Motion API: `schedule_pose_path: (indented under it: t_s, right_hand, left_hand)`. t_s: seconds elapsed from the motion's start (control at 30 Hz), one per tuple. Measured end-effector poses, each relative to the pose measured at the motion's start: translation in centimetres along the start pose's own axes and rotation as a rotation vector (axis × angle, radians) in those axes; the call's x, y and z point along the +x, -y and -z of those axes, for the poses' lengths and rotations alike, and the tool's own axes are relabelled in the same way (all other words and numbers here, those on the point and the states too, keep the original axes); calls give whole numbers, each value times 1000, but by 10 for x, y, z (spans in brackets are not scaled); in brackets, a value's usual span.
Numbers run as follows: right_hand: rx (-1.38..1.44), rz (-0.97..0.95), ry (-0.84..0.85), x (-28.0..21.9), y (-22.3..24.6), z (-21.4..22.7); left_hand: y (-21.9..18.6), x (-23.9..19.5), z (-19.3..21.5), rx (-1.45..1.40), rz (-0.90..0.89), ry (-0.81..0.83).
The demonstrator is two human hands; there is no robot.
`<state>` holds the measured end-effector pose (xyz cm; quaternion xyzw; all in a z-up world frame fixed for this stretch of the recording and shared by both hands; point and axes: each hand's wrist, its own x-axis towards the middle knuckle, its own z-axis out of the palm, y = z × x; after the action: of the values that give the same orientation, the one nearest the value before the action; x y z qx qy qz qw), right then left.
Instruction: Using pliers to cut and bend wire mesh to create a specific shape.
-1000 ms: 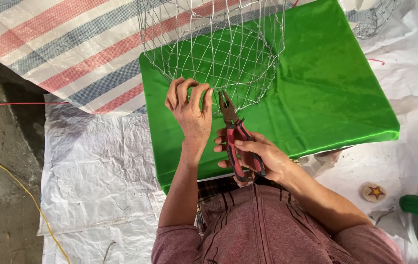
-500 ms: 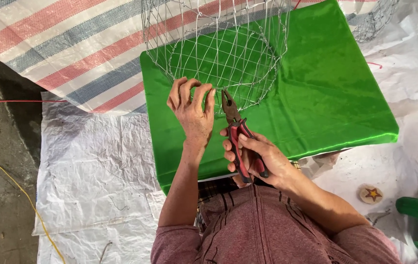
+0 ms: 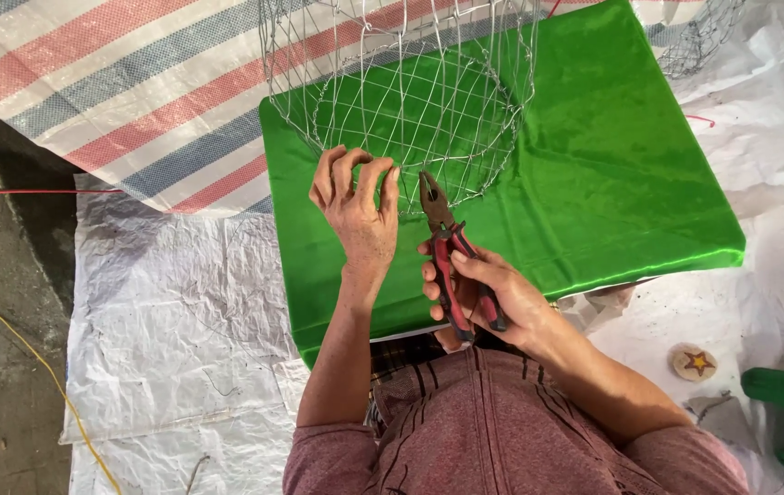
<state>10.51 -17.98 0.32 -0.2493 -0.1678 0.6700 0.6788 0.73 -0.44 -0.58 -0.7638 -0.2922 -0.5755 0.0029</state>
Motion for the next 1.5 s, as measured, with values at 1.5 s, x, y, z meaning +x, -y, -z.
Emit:
schedule_pose_path:
  t_s: [1.5]
  right_hand:
    - [-186, 105, -166, -31, 8, 80]
  left_hand:
    - [-12, -5, 2, -37, 55, 24]
